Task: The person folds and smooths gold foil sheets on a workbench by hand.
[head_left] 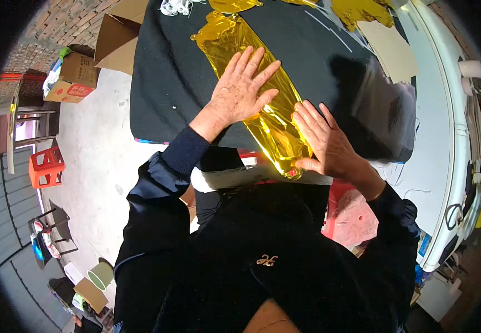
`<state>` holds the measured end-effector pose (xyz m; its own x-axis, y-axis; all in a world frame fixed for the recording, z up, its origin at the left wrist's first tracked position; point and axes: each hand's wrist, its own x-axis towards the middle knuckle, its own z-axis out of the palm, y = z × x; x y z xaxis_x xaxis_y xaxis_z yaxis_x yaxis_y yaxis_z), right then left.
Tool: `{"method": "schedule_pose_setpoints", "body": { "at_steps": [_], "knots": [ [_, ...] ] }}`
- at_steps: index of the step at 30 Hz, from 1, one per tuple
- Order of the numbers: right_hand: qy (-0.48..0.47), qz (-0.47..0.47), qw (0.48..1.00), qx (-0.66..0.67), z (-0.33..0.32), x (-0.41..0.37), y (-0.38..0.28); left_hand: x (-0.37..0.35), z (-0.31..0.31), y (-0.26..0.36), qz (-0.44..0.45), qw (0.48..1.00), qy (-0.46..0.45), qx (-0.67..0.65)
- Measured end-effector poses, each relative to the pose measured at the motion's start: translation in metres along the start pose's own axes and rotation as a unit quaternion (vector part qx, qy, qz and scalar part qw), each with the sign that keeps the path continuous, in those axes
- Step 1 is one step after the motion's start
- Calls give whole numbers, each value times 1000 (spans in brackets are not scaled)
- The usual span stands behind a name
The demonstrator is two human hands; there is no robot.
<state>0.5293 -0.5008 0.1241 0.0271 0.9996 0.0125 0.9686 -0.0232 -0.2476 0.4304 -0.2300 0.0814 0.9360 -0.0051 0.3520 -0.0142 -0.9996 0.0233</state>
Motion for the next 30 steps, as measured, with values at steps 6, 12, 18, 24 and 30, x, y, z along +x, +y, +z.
{"method": "schedule_pose_setpoints", "body": {
  "at_steps": [6,12,18,24,30],
  "knots": [
    [-34,-17,999,26,-3,-31,-6,-2,3,-6,33,999,1,8],
    [82,-77,993,-34,12,-13,-1,-4,1,-10,71,997,-3,-1],
    [121,-102,987,13,8,22,-2,-4,0,-14,94,995,3,-11],
    [132,-155,977,62,4,33,2,-5,-4,-12,87,996,-13,-35],
    [124,-186,967,119,4,45,7,-7,-5,-10,81,997,-17,-14]
  ]
}}
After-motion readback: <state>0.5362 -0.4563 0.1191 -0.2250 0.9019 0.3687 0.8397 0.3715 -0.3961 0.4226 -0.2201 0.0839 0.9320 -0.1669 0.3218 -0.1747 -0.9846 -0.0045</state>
